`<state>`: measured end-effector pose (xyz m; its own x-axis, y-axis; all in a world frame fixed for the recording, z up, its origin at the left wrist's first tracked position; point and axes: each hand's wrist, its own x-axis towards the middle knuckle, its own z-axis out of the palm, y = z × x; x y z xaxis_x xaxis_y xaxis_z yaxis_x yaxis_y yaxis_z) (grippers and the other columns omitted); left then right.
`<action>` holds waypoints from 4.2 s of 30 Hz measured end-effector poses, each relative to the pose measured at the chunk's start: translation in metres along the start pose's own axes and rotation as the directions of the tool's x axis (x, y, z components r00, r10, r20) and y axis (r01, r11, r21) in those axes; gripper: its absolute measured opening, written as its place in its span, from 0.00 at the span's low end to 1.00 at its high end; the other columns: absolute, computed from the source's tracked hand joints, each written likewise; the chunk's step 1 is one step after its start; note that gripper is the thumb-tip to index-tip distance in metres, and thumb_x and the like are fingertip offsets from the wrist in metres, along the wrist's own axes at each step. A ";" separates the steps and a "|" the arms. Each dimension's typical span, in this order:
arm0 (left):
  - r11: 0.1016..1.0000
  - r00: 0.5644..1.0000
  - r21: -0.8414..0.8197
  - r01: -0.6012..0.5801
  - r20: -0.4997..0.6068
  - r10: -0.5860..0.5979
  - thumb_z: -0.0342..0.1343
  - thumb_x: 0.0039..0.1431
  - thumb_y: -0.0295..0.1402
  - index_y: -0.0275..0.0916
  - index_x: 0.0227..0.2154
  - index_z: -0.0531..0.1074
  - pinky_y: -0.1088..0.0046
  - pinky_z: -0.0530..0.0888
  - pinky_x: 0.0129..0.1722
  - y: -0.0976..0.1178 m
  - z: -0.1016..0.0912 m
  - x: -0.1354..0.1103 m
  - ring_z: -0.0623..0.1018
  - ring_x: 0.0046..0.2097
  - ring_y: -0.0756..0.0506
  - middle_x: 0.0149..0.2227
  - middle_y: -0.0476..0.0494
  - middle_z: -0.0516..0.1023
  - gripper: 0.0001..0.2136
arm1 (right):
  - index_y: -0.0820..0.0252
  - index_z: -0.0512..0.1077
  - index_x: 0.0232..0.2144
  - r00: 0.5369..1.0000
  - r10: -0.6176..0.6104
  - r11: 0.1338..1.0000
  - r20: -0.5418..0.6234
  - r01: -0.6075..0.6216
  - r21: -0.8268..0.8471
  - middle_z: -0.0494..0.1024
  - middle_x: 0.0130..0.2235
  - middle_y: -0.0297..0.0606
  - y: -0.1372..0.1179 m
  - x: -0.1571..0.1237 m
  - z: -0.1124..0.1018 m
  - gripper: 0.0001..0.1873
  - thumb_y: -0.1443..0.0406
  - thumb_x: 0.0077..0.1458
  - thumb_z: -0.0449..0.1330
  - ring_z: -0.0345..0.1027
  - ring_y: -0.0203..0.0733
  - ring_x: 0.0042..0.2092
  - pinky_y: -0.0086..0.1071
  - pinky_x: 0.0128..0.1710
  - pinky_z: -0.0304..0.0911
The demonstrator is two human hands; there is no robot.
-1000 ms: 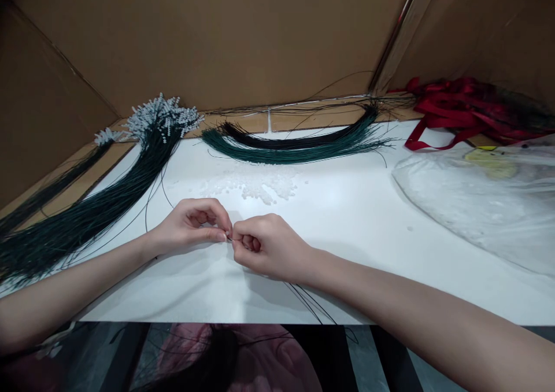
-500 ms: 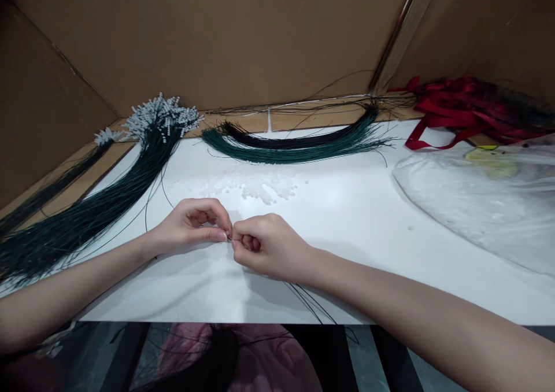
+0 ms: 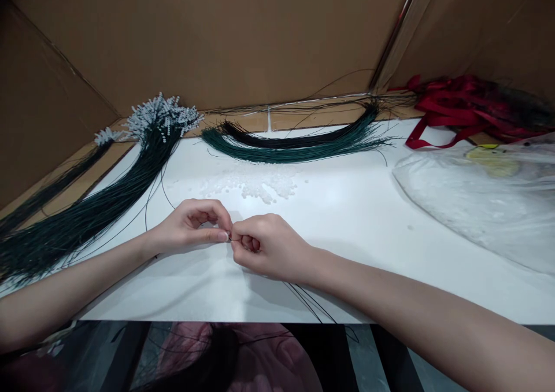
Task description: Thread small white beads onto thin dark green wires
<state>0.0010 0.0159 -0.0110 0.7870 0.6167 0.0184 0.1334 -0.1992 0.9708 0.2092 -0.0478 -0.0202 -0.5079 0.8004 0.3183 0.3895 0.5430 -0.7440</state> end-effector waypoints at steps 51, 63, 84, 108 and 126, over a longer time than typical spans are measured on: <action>0.999 1.000 0.046 0.018 0.015 -0.019 0.63 0.56 0.31 0.34 0.33 0.74 0.79 0.73 0.36 0.002 0.000 0.000 0.77 0.35 0.51 0.32 0.45 0.79 0.06 | 0.62 0.65 0.21 0.999 -0.009 0.999 0.050 0.012 -0.046 0.62 0.21 0.28 0.000 0.001 -0.001 0.09 0.71 0.52 0.55 0.55 0.28 0.24 0.24 0.25 0.49; 0.998 1.000 0.063 0.022 0.017 -0.023 0.63 0.56 0.32 0.34 0.33 0.74 0.77 0.73 0.36 0.000 0.000 0.000 0.77 0.35 0.50 0.32 0.44 0.78 0.07 | 0.61 0.63 0.21 0.997 -0.001 0.999 0.083 0.005 -0.048 0.63 0.22 0.29 -0.001 0.000 -0.002 0.10 0.71 0.53 0.55 0.56 0.29 0.24 0.25 0.26 0.50; 0.998 0.997 0.046 0.041 0.061 -0.043 0.62 0.58 0.30 0.33 0.35 0.74 0.80 0.71 0.36 0.002 0.000 0.001 0.76 0.34 0.52 0.32 0.45 0.78 0.05 | 0.62 0.63 0.21 0.993 -0.020 0.995 0.113 0.031 -0.096 0.64 0.22 0.30 -0.003 0.000 -0.001 0.10 0.70 0.55 0.53 0.57 0.31 0.26 0.26 0.27 0.51; 1.000 0.999 0.022 0.003 0.037 -0.004 0.63 0.56 0.27 0.34 0.33 0.74 0.80 0.73 0.37 0.001 0.000 0.001 0.77 0.35 0.52 0.32 0.47 0.79 0.04 | 0.63 0.64 0.20 0.998 -0.023 0.997 0.051 0.026 -0.067 0.61 0.21 0.28 0.000 0.000 0.000 0.10 0.71 0.52 0.54 0.54 0.28 0.24 0.24 0.25 0.49; 1.000 0.999 0.019 0.012 0.040 -0.012 0.63 0.56 0.28 0.34 0.33 0.74 0.79 0.72 0.38 0.000 -0.001 0.001 0.77 0.35 0.52 0.33 0.46 0.78 0.04 | 0.63 0.64 0.20 0.998 -0.027 0.998 0.053 0.030 -0.056 0.61 0.21 0.28 0.000 0.000 0.000 0.09 0.72 0.52 0.55 0.54 0.28 0.24 0.24 0.25 0.49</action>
<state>0.0015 0.0172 -0.0106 0.8088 0.5880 -0.0033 0.1542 -0.2067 0.9662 0.2097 -0.0477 -0.0206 -0.5583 0.7707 0.3071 0.4164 0.5805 -0.6998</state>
